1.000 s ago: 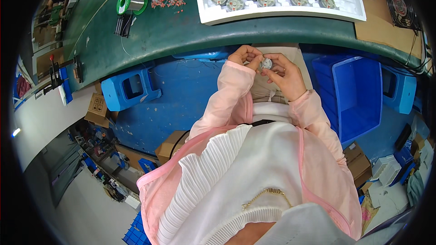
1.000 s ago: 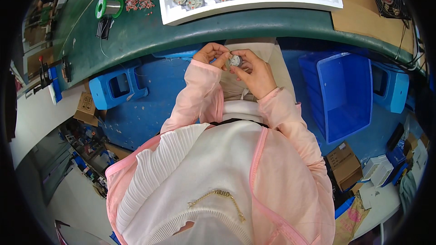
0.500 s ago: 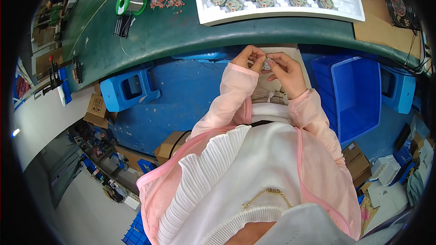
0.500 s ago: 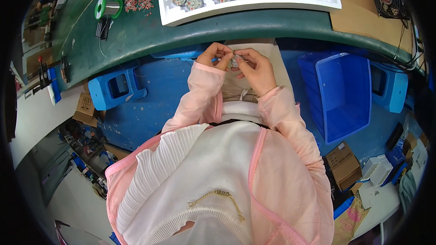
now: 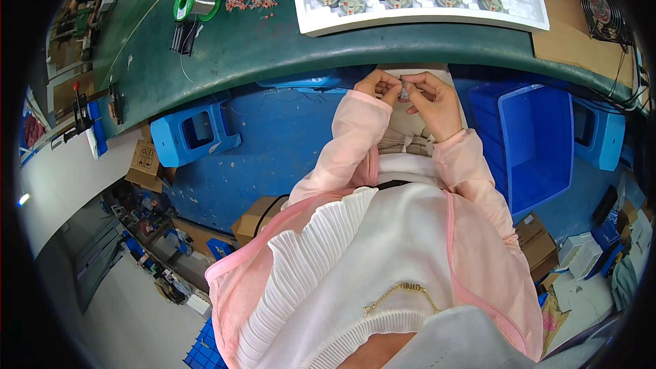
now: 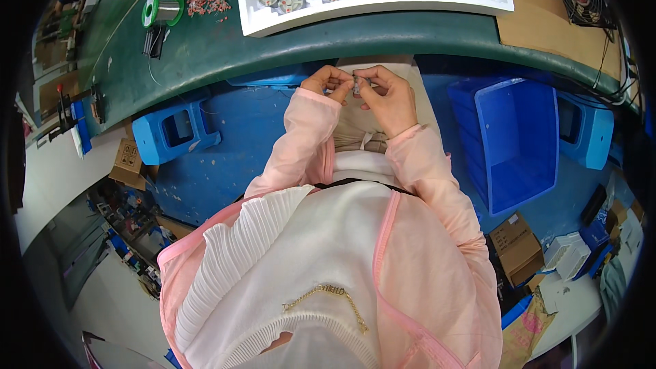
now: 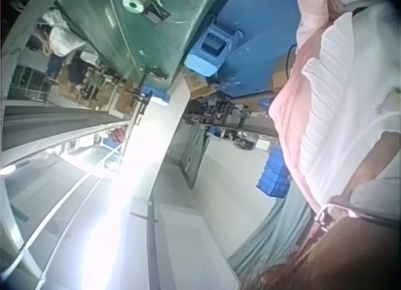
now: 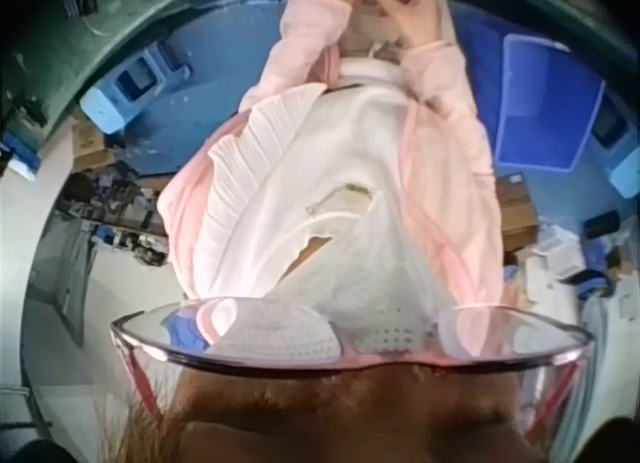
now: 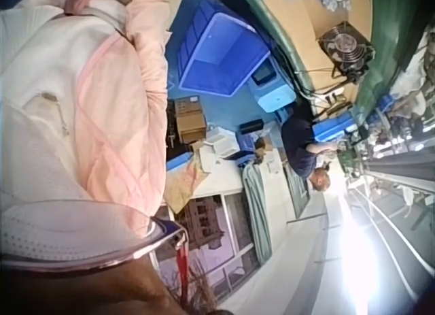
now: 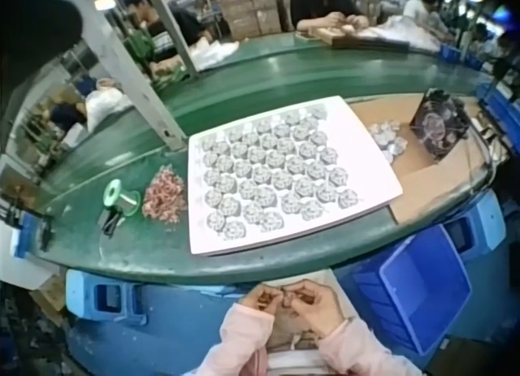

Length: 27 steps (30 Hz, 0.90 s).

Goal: Assembling small metal components on a factory production floor.

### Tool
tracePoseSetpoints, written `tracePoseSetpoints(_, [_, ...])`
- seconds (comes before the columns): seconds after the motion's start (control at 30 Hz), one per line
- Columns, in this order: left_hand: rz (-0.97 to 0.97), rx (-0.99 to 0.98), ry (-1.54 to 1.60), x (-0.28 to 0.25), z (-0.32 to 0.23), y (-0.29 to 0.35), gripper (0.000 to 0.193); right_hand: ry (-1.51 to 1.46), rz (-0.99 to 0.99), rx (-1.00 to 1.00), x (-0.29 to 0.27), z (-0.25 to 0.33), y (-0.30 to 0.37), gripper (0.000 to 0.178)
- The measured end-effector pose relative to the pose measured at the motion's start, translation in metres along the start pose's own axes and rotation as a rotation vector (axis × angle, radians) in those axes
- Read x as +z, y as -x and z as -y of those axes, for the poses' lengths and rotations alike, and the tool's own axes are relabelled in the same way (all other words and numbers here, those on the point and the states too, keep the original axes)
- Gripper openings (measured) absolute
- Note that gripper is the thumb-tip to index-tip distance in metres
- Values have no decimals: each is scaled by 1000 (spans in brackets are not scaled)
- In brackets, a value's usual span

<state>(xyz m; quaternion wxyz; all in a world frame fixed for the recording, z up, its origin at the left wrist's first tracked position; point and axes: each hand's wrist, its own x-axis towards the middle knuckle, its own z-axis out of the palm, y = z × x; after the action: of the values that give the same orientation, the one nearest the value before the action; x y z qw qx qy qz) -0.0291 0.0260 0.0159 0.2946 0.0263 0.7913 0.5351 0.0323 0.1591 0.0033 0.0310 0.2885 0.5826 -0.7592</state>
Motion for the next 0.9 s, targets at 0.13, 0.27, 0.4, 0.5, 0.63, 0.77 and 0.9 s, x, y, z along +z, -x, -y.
tracePoseSetpoints(0.13, [-12, -5, 70, 3, 9, -4, 7, 33, -20, -26, 0, 0, 0, 16])
tracePoseSetpoints(0.27, [-1, -90, 163, 4, 9, -6, 7, 41, -33, -20, -1, -2, -1, 16])
tracePoseSetpoints(0.4, [10, -89, 169, 3, 10, -6, 8, 49, -25, -36, 0, -1, -1, 17])
tracePoseSetpoints(0.5, [2, -34, 91, 1, 3, -1, 8, 11, -3, -29, -3, -2, -2, 17])
tracePoseSetpoints(0.63, [-35, 134, -151, 1, -6, 9, 11, -113, 58, 9, -10, -3, -5, 18])
tracePoseSetpoints(0.77, [-161, 558, -395, 7, 7, 10, 14, -170, 121, 53, -13, 0, -5, 18])
tracePoseSetpoints(0.9, [-193, 628, -458, 9, 2, 11, 14, -157, 127, 24, -12, 3, -5, 17])
